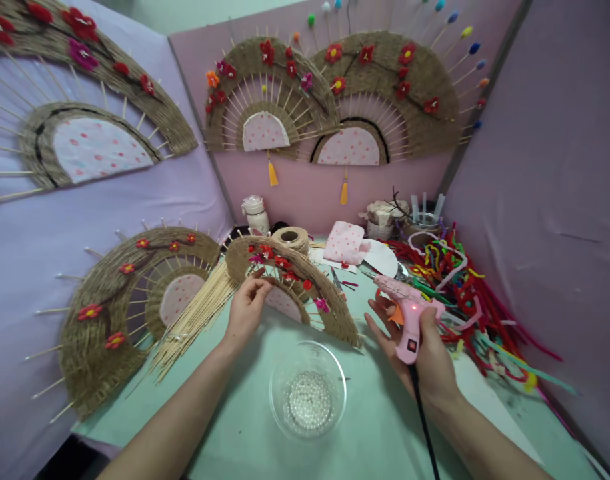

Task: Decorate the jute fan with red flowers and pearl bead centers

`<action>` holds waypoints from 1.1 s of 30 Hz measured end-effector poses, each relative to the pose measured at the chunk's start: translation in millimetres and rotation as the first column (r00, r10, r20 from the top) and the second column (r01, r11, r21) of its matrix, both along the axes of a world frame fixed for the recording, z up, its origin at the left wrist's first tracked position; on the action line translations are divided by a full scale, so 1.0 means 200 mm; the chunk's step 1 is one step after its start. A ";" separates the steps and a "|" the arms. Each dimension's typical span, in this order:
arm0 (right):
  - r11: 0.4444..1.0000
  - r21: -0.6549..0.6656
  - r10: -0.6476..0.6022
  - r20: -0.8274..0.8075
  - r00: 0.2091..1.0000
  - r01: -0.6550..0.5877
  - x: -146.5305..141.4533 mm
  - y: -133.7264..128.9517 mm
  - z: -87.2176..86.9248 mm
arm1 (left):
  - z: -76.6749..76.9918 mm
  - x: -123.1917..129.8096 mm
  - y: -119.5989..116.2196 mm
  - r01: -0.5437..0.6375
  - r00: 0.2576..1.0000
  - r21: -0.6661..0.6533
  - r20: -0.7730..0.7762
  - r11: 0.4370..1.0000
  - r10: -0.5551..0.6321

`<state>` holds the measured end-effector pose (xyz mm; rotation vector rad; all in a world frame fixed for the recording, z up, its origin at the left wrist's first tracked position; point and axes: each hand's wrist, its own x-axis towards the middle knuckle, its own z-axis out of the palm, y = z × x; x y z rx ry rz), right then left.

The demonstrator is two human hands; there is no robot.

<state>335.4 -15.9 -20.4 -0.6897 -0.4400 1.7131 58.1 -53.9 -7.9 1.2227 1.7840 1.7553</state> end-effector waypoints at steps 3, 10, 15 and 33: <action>0.994 0.103 0.021 0.085 0.996 -0.029 0.07 0.02 0.01 | -0.01 0.02 -0.06 -0.016 1.000 0.045 0.020 0.999 0.015; 0.922 0.346 0.078 0.276 0.958 -0.175 0.17 0.03 -0.02 | -0.12 0.06 -0.16 -0.032 0.914 0.109 0.406 0.994 -0.015; 0.880 0.408 0.089 0.360 0.929 -0.242 0.18 0.01 -0.05 | -0.15 0.10 -0.16 0.072 0.693 0.151 0.704 0.986 -0.159; 0.932 0.322 0.025 0.393 0.919 -0.163 0.18 0.01 -0.09 | -0.15 0.10 -0.18 0.176 0.486 0.101 0.856 0.979 -0.175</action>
